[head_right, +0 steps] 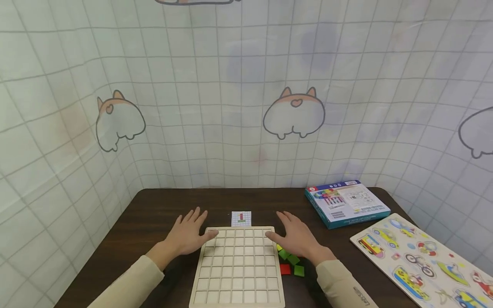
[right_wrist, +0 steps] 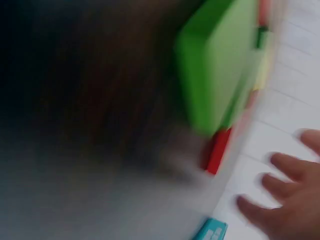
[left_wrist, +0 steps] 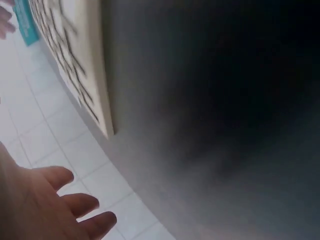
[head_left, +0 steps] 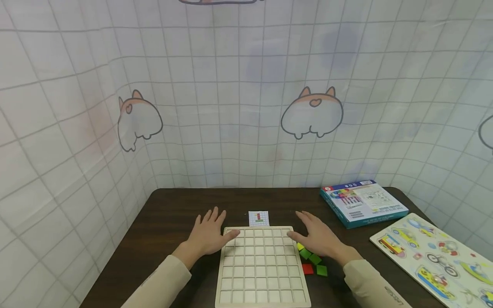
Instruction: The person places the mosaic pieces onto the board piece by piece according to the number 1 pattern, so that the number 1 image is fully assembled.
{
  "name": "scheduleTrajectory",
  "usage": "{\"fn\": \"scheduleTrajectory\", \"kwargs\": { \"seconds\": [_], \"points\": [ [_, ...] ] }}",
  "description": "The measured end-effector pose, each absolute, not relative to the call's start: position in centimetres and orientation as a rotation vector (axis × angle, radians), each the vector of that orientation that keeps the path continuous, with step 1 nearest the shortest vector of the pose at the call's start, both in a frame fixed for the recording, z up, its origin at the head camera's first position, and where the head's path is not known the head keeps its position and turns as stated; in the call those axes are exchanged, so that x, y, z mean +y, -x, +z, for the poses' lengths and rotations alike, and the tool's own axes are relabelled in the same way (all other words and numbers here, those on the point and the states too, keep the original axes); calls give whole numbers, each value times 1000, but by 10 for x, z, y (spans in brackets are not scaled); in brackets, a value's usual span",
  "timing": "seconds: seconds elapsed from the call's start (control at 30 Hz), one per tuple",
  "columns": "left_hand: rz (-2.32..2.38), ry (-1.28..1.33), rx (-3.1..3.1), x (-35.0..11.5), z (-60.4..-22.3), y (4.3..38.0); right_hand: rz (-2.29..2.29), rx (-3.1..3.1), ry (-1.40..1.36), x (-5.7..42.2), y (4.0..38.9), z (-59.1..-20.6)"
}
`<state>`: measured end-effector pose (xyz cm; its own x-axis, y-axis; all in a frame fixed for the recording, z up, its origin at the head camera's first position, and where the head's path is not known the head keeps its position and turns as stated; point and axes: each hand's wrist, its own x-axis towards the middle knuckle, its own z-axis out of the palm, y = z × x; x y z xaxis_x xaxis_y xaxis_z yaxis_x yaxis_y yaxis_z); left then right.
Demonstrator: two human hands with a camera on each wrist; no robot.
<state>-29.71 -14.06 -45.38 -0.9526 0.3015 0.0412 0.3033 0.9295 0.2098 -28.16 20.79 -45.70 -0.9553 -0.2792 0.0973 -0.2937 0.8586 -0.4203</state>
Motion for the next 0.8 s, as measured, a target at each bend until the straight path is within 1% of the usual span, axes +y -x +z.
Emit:
{"fn": "scheduleTrajectory", "kwargs": {
  "seconds": [0.17, 0.33, 0.6, 0.8],
  "points": [
    [-401, 546, -3098, -141, -464, 278, 833, -3036, -438, 214, 268, -467],
    [-466, 615, -3141, -135, -468, 262, 865, -3031, -462, 215, 260, -470],
    [-694, 578, -3155, -134, -472, 249, 994, -2977, -421, 218, 253, -477],
    [-803, 626, -3070, -143, -479, 240, 1076, -2869, -370, 220, 254, -489]
  ]
}}
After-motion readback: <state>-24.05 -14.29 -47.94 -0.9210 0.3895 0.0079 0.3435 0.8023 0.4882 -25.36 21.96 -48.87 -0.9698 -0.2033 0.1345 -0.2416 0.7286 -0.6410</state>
